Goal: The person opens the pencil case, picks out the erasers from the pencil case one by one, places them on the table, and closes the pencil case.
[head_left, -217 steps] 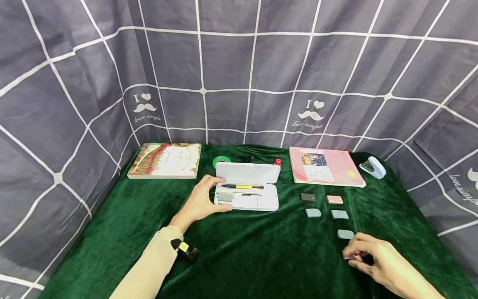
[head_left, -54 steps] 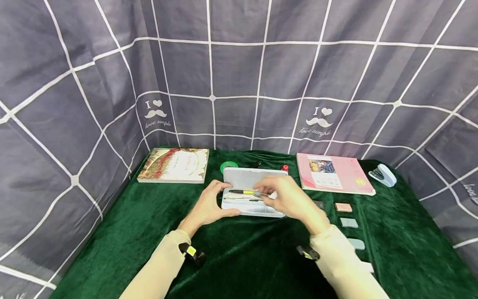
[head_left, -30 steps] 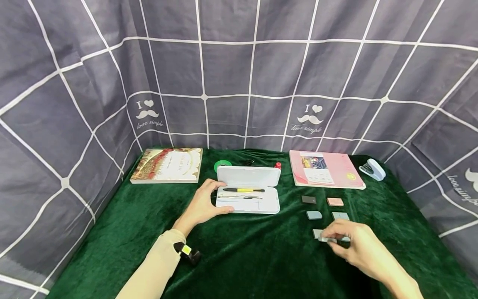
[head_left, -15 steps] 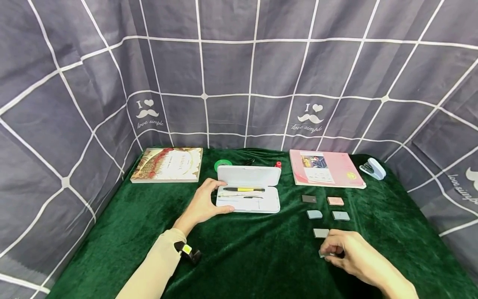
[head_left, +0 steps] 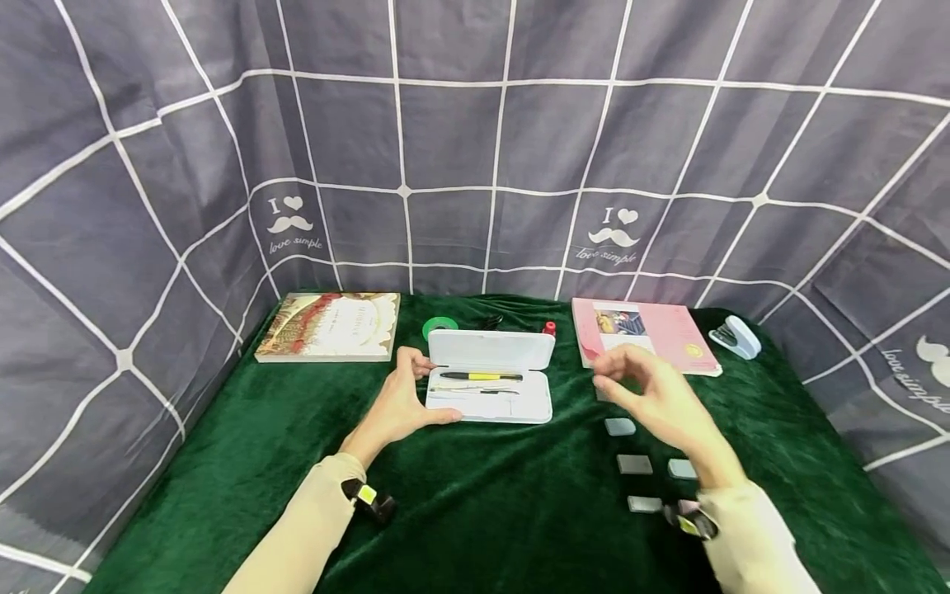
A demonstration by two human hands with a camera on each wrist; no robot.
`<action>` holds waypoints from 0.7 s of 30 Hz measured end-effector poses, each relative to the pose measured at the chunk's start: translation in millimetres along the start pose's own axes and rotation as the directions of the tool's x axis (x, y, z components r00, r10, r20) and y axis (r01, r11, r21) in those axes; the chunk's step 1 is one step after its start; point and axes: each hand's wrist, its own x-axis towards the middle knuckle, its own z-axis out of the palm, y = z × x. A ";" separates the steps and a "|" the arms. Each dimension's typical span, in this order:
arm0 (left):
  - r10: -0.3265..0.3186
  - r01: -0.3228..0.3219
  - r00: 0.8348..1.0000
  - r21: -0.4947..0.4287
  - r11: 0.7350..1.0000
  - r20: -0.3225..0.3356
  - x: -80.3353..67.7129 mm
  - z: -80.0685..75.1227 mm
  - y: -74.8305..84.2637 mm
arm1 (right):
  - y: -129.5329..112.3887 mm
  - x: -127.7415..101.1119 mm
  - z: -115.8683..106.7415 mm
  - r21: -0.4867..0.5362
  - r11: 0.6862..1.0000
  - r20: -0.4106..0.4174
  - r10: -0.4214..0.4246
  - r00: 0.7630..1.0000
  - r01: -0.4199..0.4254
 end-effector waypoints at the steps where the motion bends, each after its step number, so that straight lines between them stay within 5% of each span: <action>1: 0.000 0.000 1.000 -0.013 1.000 -0.001 -0.4 -0.4 -0.6 | 3.6 9.4 7.1 0.036 0.999 -0.012 0.009 1.000 -0.008; 4: 0.023 -0.023 1.000 -0.030 0.999 0.007 -0.5 -1.2 -1.5 | 13.7 32.8 27.3 0.107 0.994 -0.022 0.027 0.999 -0.024; 9: 0.045 -0.045 0.999 -0.004 0.999 0.025 0.3 -1.9 -2.5 | 24.8 51.8 48.9 0.064 0.996 -0.001 0.066 0.998 -0.066; 21: 0.077 -0.083 0.995 0.097 0.992 0.070 -0.1 -6.1 -5.4 | 40.0 46.1 67.3 -0.016 0.999 0.222 0.042 0.974 -0.039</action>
